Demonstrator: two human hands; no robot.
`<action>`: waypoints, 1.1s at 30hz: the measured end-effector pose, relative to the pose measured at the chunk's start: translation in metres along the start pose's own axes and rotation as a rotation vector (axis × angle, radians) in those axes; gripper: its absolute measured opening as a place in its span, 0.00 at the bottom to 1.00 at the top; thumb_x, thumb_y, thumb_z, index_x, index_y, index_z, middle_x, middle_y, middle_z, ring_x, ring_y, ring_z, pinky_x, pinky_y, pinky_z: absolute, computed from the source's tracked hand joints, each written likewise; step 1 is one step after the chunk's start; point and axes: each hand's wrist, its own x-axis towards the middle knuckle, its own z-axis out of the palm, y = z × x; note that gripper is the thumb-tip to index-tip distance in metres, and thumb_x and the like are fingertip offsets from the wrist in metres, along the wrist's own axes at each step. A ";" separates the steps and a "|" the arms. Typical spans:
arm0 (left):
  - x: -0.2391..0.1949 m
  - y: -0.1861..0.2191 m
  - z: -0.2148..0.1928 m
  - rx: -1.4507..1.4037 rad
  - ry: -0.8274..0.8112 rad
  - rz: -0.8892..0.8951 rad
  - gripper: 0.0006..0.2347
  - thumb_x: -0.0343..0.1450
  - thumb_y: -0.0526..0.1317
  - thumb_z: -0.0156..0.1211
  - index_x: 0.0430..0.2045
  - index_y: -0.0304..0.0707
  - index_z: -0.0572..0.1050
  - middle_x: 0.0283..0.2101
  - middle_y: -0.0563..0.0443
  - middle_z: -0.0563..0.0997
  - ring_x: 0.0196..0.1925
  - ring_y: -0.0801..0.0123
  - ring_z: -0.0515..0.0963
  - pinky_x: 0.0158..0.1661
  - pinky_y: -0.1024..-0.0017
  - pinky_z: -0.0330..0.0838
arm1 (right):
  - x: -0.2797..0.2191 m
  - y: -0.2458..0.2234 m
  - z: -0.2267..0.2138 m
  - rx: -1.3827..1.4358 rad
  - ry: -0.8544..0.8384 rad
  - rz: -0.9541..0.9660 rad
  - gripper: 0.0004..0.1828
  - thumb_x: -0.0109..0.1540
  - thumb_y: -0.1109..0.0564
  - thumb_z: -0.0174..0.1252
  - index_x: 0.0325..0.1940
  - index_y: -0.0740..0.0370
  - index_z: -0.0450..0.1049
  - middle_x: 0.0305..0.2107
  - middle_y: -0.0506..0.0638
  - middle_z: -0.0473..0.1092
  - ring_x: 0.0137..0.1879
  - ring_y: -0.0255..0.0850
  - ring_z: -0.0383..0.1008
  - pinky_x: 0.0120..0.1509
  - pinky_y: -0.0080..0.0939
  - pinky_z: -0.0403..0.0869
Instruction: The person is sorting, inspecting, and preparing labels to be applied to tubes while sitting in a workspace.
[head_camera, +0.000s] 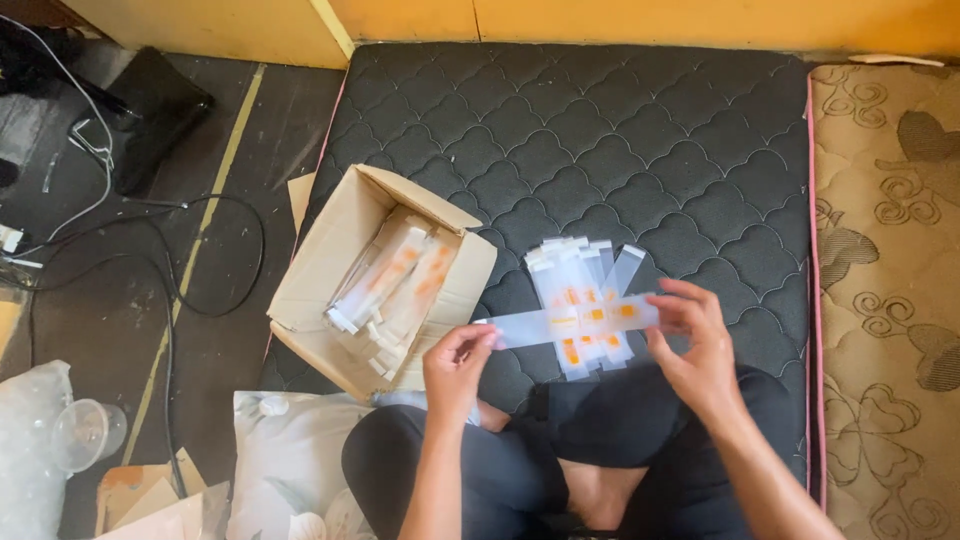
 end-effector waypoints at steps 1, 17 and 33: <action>-0.003 0.001 0.004 0.067 0.026 0.004 0.06 0.66 0.32 0.71 0.34 0.40 0.87 0.29 0.48 0.88 0.31 0.74 0.85 0.39 0.73 0.79 | -0.006 0.018 0.006 0.123 0.070 0.069 0.20 0.59 0.70 0.61 0.55 0.66 0.73 0.57 0.61 0.60 0.51 0.56 0.77 0.55 0.53 0.77; -0.028 -0.015 0.039 -0.173 -0.245 -0.206 0.03 0.68 0.33 0.68 0.28 0.33 0.79 0.25 0.46 0.84 0.28 0.71 0.85 0.37 0.79 0.78 | -0.043 -0.014 0.099 1.197 0.118 0.819 0.17 0.60 0.64 0.62 0.52 0.56 0.72 0.31 0.39 0.70 0.26 0.24 0.55 0.28 0.29 0.51; 0.000 -0.024 -0.002 -0.186 -0.019 -0.219 0.06 0.72 0.33 0.62 0.38 0.29 0.81 0.27 0.40 0.83 0.26 0.66 0.84 0.35 0.76 0.76 | -0.017 0.026 0.035 0.824 0.297 0.568 0.02 0.65 0.64 0.61 0.42 0.60 0.77 0.26 0.43 0.69 0.28 0.30 0.66 0.30 0.27 0.67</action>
